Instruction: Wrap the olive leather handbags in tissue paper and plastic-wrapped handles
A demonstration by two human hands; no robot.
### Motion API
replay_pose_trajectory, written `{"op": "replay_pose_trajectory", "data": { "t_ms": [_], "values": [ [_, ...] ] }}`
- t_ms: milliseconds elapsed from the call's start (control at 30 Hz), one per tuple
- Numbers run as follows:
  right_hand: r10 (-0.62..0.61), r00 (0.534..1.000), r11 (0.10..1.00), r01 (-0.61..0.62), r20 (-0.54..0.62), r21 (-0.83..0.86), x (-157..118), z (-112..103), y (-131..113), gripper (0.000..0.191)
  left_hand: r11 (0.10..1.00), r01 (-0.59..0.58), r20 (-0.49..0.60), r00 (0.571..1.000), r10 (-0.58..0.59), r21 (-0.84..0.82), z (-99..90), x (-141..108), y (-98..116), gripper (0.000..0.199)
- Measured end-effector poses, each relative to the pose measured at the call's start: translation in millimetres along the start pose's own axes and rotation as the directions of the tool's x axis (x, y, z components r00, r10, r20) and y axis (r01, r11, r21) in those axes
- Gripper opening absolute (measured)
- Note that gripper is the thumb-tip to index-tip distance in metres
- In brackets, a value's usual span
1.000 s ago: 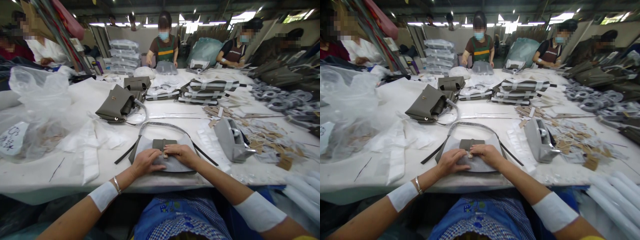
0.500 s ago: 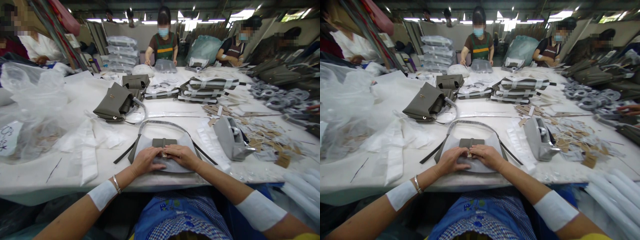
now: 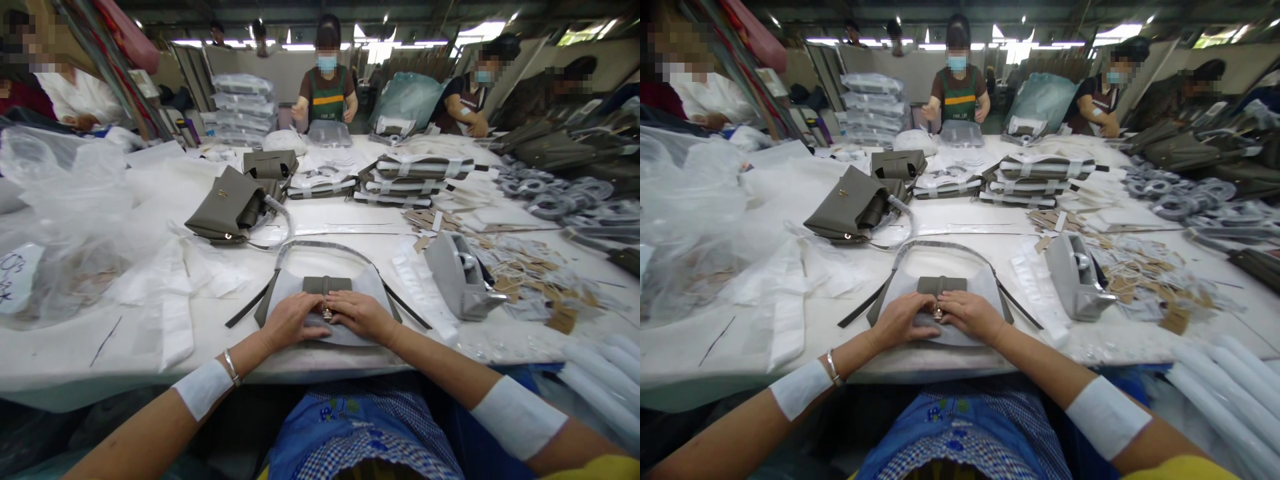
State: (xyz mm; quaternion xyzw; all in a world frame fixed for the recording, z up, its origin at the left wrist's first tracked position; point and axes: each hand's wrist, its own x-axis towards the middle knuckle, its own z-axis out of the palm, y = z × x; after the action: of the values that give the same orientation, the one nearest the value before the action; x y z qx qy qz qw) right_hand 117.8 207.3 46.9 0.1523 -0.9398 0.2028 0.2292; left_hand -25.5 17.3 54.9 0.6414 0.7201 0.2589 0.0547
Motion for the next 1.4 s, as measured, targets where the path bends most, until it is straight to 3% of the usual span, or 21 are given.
{"op": "replay_pose_trajectory", "data": {
  "t_ms": [200, 333, 800, 1000, 1167, 1267, 1333, 1400],
  "values": [
    [-0.021, 1.000, 0.999, 0.020, -0.008, -0.029, 0, 1, -2, 0.031, 0.992, 0.029, 0.026, 0.999, -0.026, -0.122, -7.3, 3, 2, 0.049],
    [-0.026, 1.000, 0.999, 0.026, -0.011, -0.037, -3, 2, -2, 0.032, 0.979, 0.024, 0.030, 0.999, -0.018, -0.204, -12.4, 5, 1, 0.029],
    [-0.063, 0.997, 0.995, 0.060, -0.042, -0.076, -6, 5, 0, 0.029, 0.937, 0.150, 0.028, 0.988, -0.149, -0.314, -12.6, 17, 8, 0.021],
    [-0.061, 0.997, 0.996, 0.058, -0.046, -0.073, -4, 6, 0, 0.028, 0.910, 0.069, 0.080, 0.996, -0.040, -0.409, -23.3, 21, 14, 0.020],
    [-0.063, 0.997, 0.996, 0.060, -0.049, -0.071, -4, 6, 1, 0.027, 0.857, 0.042, 0.145, 0.989, 0.038, -0.513, -46.3, 18, 29, 0.022],
    [-0.038, 0.999, 0.998, 0.037, -0.019, -0.048, -4, 5, 1, 0.027, 0.682, 0.252, 0.359, 0.933, 0.016, -0.686, -64.3, 6, 43, 0.023],
    [-0.019, 1.000, 0.999, 0.019, -0.002, -0.033, -4, 4, 1, 0.027, 0.524, 0.464, 0.555, 0.832, 0.020, -0.714, -73.4, -8, 51, 0.026],
    [-0.009, 1.000, 1.000, 0.009, 0.003, -0.022, -4, 3, 1, 0.028, 0.469, 0.602, 0.700, 0.712, 0.050, -0.646, -76.7, -25, 55, 0.028]
  ]
}}
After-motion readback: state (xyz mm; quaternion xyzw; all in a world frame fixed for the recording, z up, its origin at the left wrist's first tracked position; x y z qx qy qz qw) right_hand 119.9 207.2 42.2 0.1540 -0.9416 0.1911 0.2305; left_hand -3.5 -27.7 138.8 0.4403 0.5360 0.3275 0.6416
